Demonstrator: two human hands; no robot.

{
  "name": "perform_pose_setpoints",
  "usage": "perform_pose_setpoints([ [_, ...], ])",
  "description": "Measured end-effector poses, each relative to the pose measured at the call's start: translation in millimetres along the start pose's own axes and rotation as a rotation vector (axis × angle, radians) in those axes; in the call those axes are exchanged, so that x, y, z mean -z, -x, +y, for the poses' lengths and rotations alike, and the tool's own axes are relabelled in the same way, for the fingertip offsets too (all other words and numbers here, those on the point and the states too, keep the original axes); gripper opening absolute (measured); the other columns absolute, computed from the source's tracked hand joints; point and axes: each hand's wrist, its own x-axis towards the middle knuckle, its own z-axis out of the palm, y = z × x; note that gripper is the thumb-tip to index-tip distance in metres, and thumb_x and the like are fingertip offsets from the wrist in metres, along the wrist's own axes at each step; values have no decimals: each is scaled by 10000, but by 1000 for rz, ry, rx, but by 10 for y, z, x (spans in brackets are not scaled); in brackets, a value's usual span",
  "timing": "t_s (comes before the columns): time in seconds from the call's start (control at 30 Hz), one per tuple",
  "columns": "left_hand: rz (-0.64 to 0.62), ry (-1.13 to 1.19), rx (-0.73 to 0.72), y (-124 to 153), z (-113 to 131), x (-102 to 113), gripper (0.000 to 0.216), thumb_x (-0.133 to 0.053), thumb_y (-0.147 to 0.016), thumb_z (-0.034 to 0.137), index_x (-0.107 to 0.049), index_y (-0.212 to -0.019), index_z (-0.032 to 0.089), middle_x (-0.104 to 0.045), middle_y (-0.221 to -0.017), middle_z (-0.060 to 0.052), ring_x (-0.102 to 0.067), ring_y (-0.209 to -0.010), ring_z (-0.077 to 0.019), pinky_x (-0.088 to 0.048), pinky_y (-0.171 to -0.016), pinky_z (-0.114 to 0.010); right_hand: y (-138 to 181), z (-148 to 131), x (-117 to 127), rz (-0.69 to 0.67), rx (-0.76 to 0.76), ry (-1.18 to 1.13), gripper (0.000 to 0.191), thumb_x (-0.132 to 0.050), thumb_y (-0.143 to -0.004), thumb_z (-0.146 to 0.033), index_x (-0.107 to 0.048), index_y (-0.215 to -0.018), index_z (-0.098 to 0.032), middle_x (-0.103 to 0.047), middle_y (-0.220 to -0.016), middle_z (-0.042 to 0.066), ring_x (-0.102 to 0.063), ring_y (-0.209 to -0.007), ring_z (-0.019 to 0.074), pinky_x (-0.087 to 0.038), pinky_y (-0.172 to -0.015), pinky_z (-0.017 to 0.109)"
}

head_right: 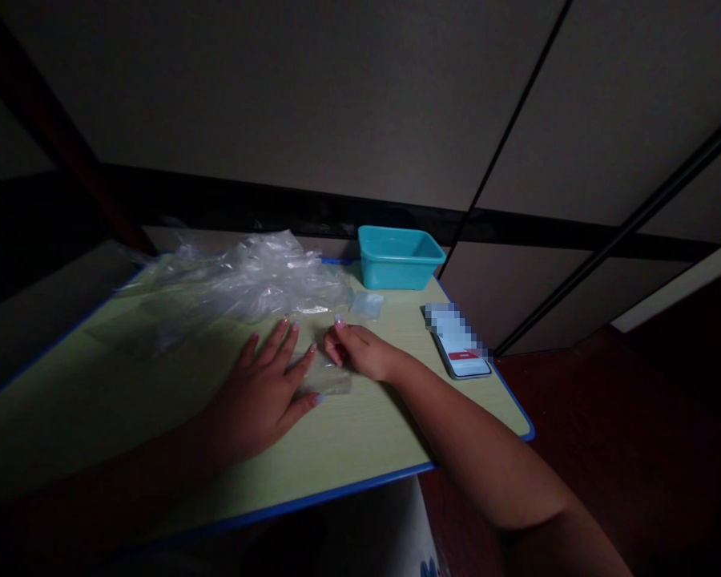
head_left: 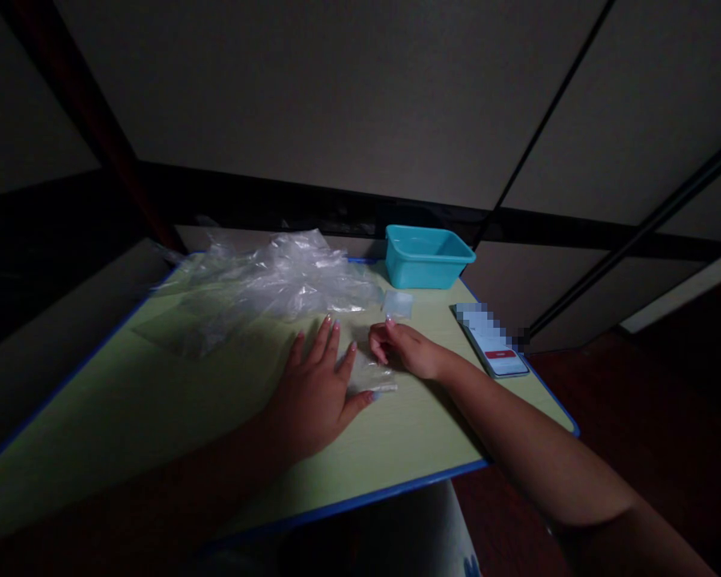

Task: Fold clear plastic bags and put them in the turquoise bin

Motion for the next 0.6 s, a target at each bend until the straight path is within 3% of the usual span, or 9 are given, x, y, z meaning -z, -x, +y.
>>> perform_pose_setpoints([
  [0.37, -7, -121, 93, 27, 30, 23, 780, -397, -848, 637, -575, -1224, -23, -386, -1406, -297, -204, -1392, -386, -183, -1089, -575, 4, -52, 12, -6, -18, 30, 686, -54, -880, -702, -441, -629, -194, -431, -597, -12, -394, -575, 133, -333, -611, 292],
  [0.47, 24, -76, 69, 23, 14, 17, 751, -437, -845, 609, -522, -1288, 8, -373, -1427, -269, -227, -1386, -385, -186, -1087, -587, 6, -42, 10, 1, -15, 17, 681, -56, -890, -688, -440, -622, -194, -430, -592, -11, -393, -566, 132, -329, -600, 293],
  [0.6, 23, 35, -77, 18, -18, -4, 662, -402, -892, 531, -394, -1400, 106, -314, -1491, -153, -268, -1386, -314, -212, -1097, -563, 5, -35, 4, 11, -8, 8, 681, -60, -890, -688, -440, -612, -196, -430, -589, -11, -400, -575, 136, -335, -607, 297],
])
